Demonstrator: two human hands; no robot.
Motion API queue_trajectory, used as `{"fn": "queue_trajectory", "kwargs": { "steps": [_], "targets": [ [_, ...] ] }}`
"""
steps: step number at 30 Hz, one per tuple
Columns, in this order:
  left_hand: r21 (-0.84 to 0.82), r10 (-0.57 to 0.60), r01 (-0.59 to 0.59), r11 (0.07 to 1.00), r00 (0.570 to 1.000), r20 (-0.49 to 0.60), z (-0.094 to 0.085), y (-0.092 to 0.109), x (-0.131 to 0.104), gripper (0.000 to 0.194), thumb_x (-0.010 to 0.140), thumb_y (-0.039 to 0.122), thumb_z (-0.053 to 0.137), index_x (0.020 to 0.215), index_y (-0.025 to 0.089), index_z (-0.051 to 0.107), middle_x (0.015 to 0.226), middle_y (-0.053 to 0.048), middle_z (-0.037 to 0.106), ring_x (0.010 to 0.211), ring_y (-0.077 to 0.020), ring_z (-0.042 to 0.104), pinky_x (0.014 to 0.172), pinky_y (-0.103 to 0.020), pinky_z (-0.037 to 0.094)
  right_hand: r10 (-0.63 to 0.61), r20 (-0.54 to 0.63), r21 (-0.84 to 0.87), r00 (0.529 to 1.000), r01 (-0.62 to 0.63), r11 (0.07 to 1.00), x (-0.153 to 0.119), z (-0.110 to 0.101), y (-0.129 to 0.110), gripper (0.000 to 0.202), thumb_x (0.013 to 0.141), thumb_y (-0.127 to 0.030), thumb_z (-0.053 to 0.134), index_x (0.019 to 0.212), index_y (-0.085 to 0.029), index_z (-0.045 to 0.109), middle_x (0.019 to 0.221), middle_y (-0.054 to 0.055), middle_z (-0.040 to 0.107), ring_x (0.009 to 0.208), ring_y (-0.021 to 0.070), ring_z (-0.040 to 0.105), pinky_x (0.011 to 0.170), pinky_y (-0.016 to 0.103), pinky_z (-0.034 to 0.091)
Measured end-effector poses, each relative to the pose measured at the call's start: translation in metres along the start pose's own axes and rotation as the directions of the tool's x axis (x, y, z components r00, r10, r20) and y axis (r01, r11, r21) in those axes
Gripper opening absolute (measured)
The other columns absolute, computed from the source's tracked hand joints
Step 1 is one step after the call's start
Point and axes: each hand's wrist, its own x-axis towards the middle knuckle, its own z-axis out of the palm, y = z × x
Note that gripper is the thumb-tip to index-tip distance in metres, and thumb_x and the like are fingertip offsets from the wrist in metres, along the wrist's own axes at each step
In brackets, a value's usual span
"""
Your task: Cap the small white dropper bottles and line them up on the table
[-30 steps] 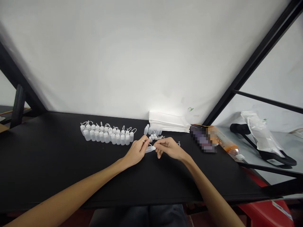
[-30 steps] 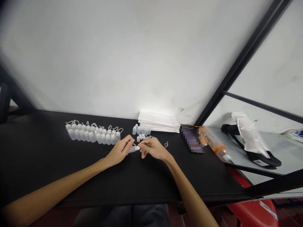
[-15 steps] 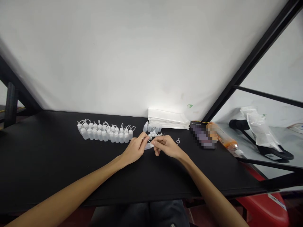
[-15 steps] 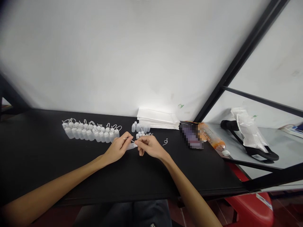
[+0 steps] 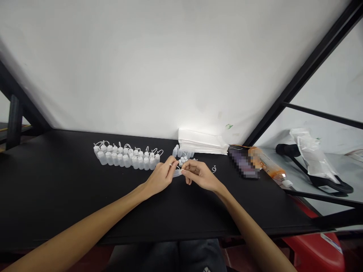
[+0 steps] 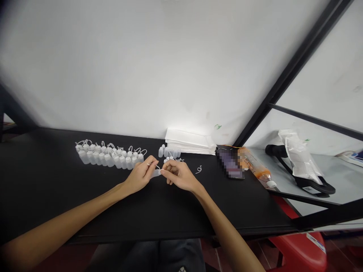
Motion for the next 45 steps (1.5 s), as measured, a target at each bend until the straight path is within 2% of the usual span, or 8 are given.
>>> {"fn": "queue_trajectory", "kwargs": {
  "steps": [3,9,15,20,23,30,38,45],
  "targets": [
    [0.005,-0.011,0.011,1.0,1.0,0.017,0.001,-0.002,-0.001,0.019,0.098,0.028,0.034,0.083,0.02,0.044,0.06,0.006,0.039,0.049,-0.0107,0.04,0.053,-0.023,0.03,0.032,0.027,-0.006,0.999,-0.031,0.999,0.0,0.002,0.0,0.03,0.087,-0.046,0.06,0.085,-0.017,0.055,0.056,-0.003,0.056,0.048,0.0108,0.053,0.051,0.024,0.047],
    [-0.041,-0.068,0.069,0.997,0.997,0.038,0.002,0.001,-0.002,0.022,0.098,0.032,0.032,0.081,0.021,0.041,0.058,0.007,0.037,0.047,-0.0101,0.041,0.051,-0.021,0.033,-0.035,-0.011,-0.258,0.999,0.031,0.966,0.001,0.009,0.001,0.043,0.097,-0.045,0.041,0.064,-0.018,0.044,0.046,-0.006,0.043,0.043,0.0078,0.042,0.052,0.023,0.038],
    [-0.194,-0.197,0.207,0.959,0.978,0.071,0.001,0.006,0.0,0.03,0.097,0.041,0.03,0.075,0.021,0.034,0.056,0.007,0.037,0.046,-0.01,0.043,0.042,-0.018,0.035,-0.071,-0.016,-0.147,0.997,0.068,0.987,0.001,0.007,-0.001,0.031,0.093,-0.044,0.05,0.08,-0.016,0.054,0.063,-0.003,0.049,0.047,0.0075,0.044,0.048,0.022,0.034],
    [-0.078,-0.108,0.112,0.991,0.993,0.046,0.003,0.005,-0.004,0.027,0.098,0.037,0.028,0.078,0.021,0.035,0.057,0.007,0.034,0.046,-0.01,0.039,0.048,-0.021,0.038,0.017,0.025,-0.041,1.0,-0.016,0.999,0.002,0.008,0.004,0.043,0.093,-0.048,0.048,0.063,-0.018,0.044,0.049,-0.007,0.035,0.04,0.0068,0.035,0.042,0.022,0.028],
    [-0.126,-0.149,0.155,0.98,0.987,0.057,0.005,0.006,-0.003,0.03,0.098,0.042,0.028,0.078,0.021,0.035,0.056,0.008,0.033,0.046,-0.0098,0.041,0.047,-0.02,0.04,0.057,0.027,-0.036,0.998,-0.056,0.998,0.003,0.008,0.005,0.045,0.094,-0.05,0.046,0.062,-0.018,0.044,0.05,-0.006,0.036,0.039,0.0064,0.036,0.041,0.021,0.028],
    [-0.314,-0.242,0.257,0.914,0.966,0.084,0.008,0.014,0.001,0.036,0.097,0.051,0.029,0.076,0.021,0.034,0.053,0.01,0.034,0.04,-0.007,0.037,0.041,-0.018,0.038,-0.14,-0.118,-0.23,0.983,0.11,0.967,0.004,0.006,0.003,0.038,0.092,-0.045,0.052,0.068,-0.016,0.054,0.057,-0.002,0.049,0.05,0.0094,0.046,0.051,0.023,0.036],
    [-0.204,-0.146,0.152,0.967,0.988,0.049,0.003,0.015,0.0,0.032,0.099,0.042,0.026,0.077,0.021,0.034,0.056,0.008,0.036,0.045,-0.0091,0.043,0.044,-0.019,0.037,-0.192,-0.066,-0.308,0.979,0.163,0.937,-0.001,0.003,-0.006,0.032,0.093,-0.039,0.051,0.071,-0.016,0.057,0.06,-0.001,0.054,0.054,0.0106,0.048,0.052,0.023,0.035],
    [0.025,0.029,-0.028,0.999,0.999,-0.033,0.005,0.004,-0.006,0.022,0.1,0.031,0.026,0.084,0.021,0.038,0.058,0.008,0.031,0.042,-0.0091,0.034,0.046,-0.022,0.027,-0.275,-0.028,-0.486,0.961,0.227,0.844,-0.002,0.011,-0.007,0.041,0.099,-0.032,0.037,0.06,-0.019,0.036,0.057,-0.003,0.038,0.054,0.0099,0.038,0.057,0.025,0.03]
  ]
}}
